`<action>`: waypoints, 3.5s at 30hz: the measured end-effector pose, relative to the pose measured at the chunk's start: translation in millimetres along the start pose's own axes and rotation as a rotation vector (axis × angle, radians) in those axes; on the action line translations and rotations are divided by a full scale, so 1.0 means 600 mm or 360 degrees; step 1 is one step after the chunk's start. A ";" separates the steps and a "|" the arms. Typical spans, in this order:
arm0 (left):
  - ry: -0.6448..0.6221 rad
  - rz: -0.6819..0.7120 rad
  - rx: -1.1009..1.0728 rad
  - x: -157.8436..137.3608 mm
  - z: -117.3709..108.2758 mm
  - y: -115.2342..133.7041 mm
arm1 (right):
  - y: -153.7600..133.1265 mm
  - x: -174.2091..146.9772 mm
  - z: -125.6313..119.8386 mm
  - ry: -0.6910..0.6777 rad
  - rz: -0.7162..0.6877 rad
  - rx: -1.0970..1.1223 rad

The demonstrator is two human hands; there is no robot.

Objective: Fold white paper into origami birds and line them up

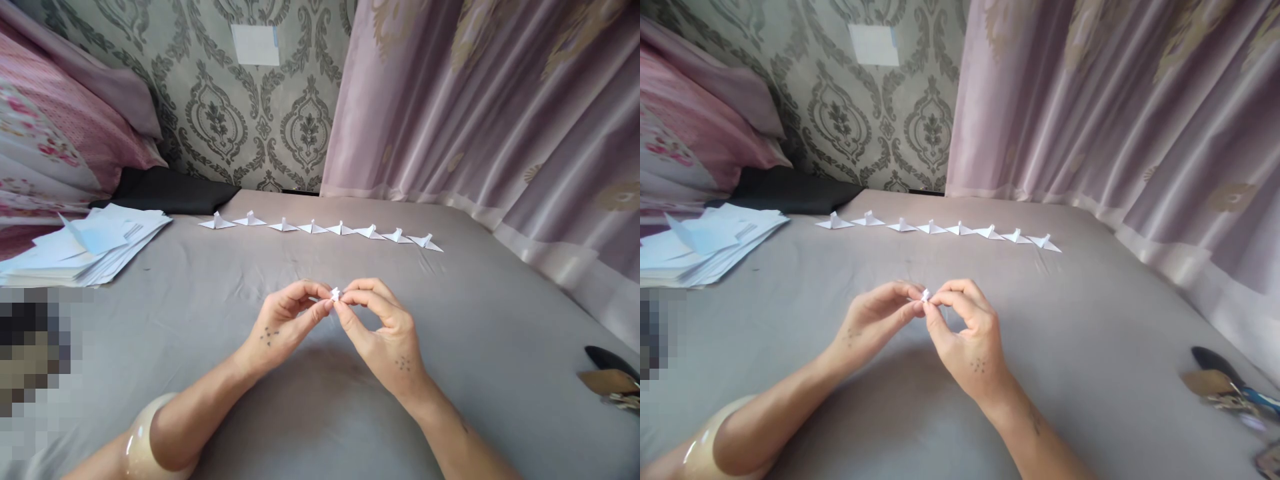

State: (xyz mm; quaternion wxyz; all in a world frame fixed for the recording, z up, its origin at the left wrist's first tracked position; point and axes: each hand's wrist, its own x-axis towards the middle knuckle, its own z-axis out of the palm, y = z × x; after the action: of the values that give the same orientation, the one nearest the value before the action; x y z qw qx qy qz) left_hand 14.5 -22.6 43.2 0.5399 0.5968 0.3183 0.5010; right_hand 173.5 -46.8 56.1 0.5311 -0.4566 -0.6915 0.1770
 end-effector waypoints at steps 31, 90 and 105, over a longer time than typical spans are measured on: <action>-0.0160 -0.0547 0.0058 0.006 0.004 0.004 | -0.002 0.005 -0.004 -0.0040 0.0702 0.0175; 0.0080 -0.0883 -0.0165 0.022 -0.030 -0.058 | 0.064 -0.007 0.040 -0.0151 0.1220 0.0585; -0.0086 -0.0651 -0.0254 0.025 -0.042 -0.045 | 0.058 -0.003 0.028 -0.0258 0.1008 0.0681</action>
State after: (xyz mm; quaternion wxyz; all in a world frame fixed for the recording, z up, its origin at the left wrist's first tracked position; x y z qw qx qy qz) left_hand -0.4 4.9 19.0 0.6840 0.4886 0.3775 0.3884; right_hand 174.1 -26.1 23.2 0.4771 -0.5109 -0.5033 0.5080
